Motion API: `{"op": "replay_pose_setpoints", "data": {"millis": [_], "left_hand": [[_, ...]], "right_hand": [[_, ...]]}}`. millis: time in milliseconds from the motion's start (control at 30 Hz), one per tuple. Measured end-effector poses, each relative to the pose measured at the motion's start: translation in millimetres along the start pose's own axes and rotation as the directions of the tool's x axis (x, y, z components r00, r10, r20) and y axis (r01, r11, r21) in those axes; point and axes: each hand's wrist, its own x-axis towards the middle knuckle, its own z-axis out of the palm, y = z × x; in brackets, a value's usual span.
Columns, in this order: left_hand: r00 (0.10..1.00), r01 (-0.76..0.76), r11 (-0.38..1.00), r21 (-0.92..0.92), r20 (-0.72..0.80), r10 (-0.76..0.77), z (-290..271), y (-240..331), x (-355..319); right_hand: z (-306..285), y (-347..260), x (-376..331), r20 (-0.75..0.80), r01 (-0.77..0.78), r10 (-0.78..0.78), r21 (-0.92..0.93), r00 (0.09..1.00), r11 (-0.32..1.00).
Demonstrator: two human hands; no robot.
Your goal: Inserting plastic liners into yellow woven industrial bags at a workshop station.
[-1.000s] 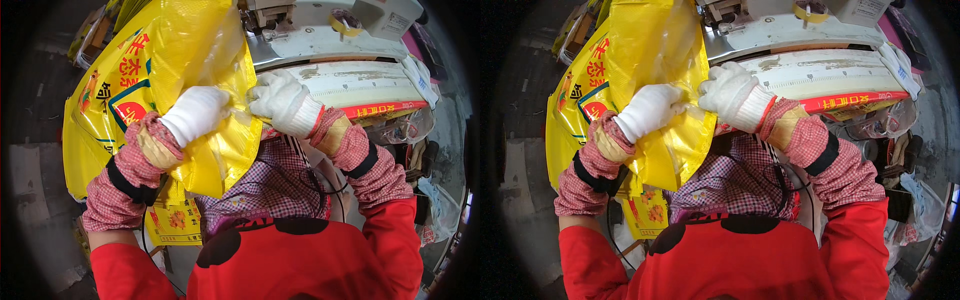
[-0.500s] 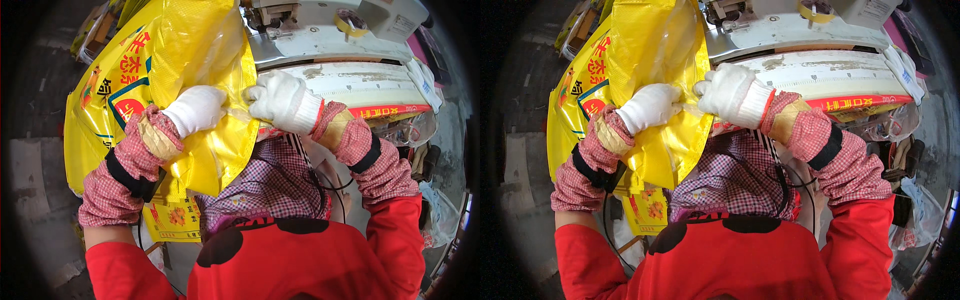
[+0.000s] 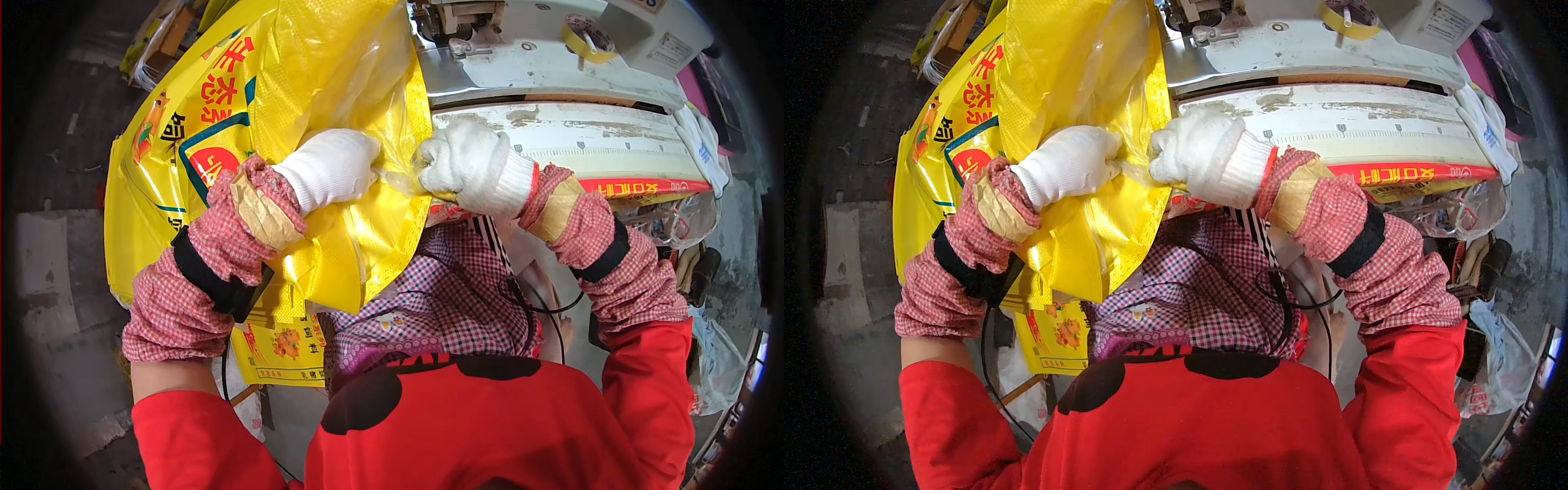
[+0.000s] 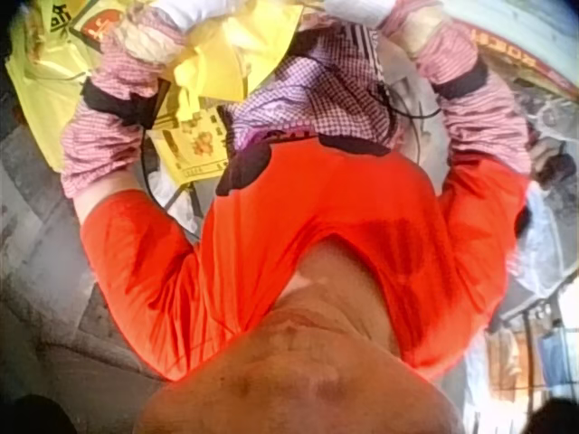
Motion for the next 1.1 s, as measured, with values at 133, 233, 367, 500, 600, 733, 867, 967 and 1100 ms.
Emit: {"op": "replay_pose_setpoints", "data": {"millis": [133, 233, 367, 500, 600, 733, 867, 967, 1100], "left_hand": [[1.000, -0.005, 1.000, -0.002, -0.012, 0.005, 0, 0, 0], [1.000, -0.011, 1.000, -0.018, -0.011, 0.011, 0, 0, 0], [1.000, 0.019, 0.998, -0.059, 0.018, -0.018, -1, 0, 1], [1.000, 0.009, 0.993, -0.120, 0.021, -0.007, -3, 1, 2], [1.000, 0.003, 0.992, -0.126, 0.026, 0.000, -5, 3, 3], [0.998, 0.027, 0.993, -0.111, 0.064, -0.020, -7, 4, 4], [1.000, 0.013, 0.994, -0.111, 0.029, -0.010, -6, 4, 2], [1.000, 0.008, 0.992, -0.125, 0.003, -0.008, -4, 3, 0], [1.000, 0.009, 0.993, -0.120, 0.014, -0.007, -4, 1, 0]], "right_hand": [[2, -5, 9, 0.056, -0.139, 0.138, 0.015, 0.989, 0.990], [0, -9, 11, 0.009, -0.062, 0.062, -0.009, 0.998, 0.998], [-7, -5, 0, -0.099, 0.038, -0.044, -0.057, 0.994, 0.998], [-11, 5, -17, -0.128, 0.023, -0.036, -0.099, 0.991, 0.995], [-9, 8, -22, -0.190, 0.039, -0.060, -0.113, 0.980, 0.993], [-6, 8, -18, -0.120, 0.204, -0.215, -0.097, 0.969, 0.974], [-7, 14, -9, -0.054, 0.223, -0.229, -0.103, 0.972, 0.969], [-6, 18, -1, -0.045, 0.262, -0.266, -0.083, 0.963, 0.961], [-6, 22, 9, -0.016, 0.251, -0.254, -0.121, 0.967, 0.960]]}}
